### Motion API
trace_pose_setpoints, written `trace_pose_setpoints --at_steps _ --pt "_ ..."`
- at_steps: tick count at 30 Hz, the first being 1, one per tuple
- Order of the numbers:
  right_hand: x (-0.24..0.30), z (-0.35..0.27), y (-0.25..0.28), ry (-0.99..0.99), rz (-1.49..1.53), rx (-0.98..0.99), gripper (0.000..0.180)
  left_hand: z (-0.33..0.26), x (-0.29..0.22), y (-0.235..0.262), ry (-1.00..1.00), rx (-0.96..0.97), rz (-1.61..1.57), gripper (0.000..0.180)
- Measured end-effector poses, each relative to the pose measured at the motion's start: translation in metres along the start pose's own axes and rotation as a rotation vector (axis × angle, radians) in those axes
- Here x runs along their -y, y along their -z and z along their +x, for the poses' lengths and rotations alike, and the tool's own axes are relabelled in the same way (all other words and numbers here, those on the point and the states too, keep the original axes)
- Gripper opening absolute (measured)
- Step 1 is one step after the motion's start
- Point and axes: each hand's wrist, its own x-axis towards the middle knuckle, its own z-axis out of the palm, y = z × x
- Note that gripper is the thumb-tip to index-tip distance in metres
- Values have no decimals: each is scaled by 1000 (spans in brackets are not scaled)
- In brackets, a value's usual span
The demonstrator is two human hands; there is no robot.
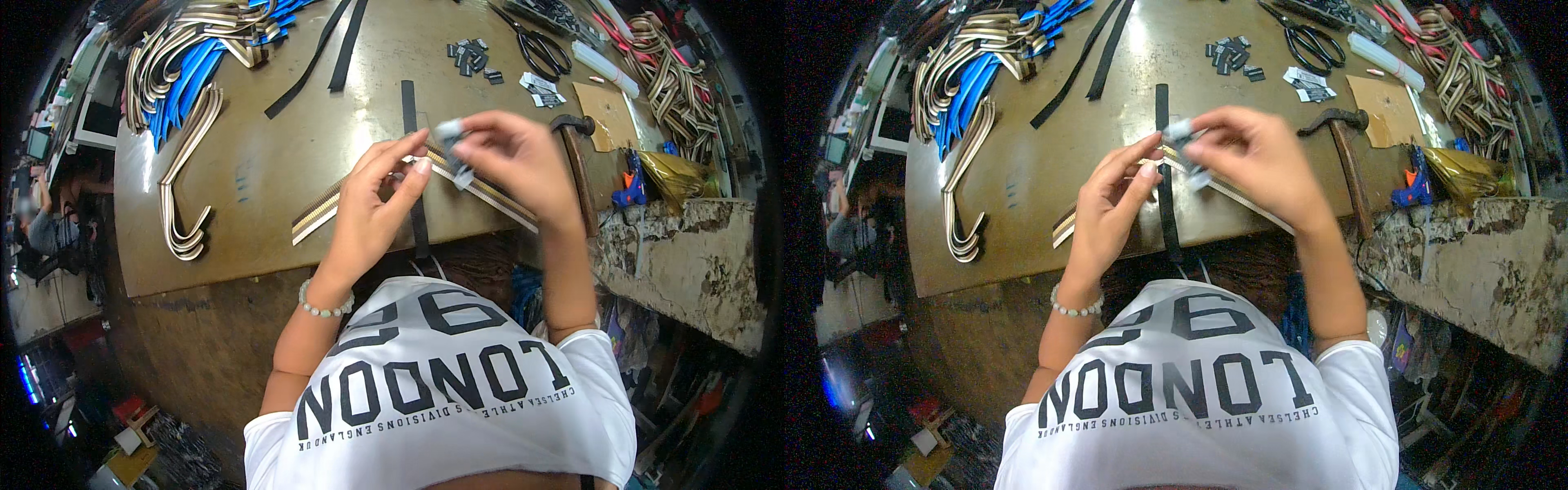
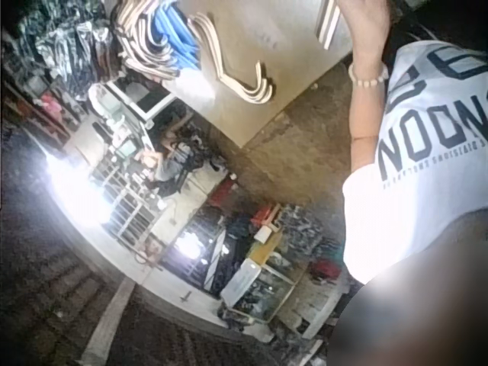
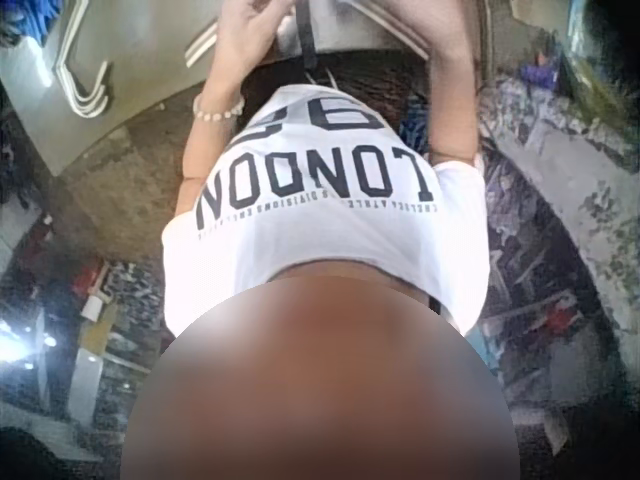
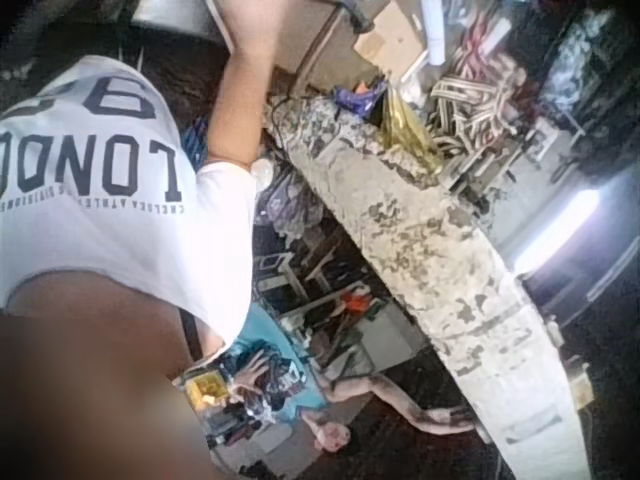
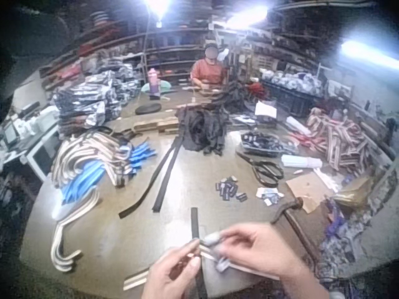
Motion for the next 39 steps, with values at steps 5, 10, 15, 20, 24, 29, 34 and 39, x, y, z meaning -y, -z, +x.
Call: trace_pose_setpoints --at_steps 5,10,15,20,24,29,34,39 --pt "-1 -11 -25 -97 68 -3 24 2 2 5 57 -54 42 16" --pt "4 -16 -20 -38 -230 18 15 -2 -6 9 -216 -82 337 9" --pt "0 -18 -21 -137 48 64 14 -5 -11 10 -227 -218 367 10" --pt "-7 -31 -33 -17 452 -9 17 3 -14 24 -103 -370 -264 14" --pt "-16 -36 -40 -32 677 13 23 1 -9 32 62 -232 -509 21" --pt "-31 -29 -50 -218 1110 19 31 -20 8 19 367 132 -782 23" --pt "-43 -33 -75 -177 962 -41 26 -23 20 4 229 -41 -487 32" --pt "-40 -34 -75 -169 970 -13 26 -19 18 9 185 -62 -234 23"
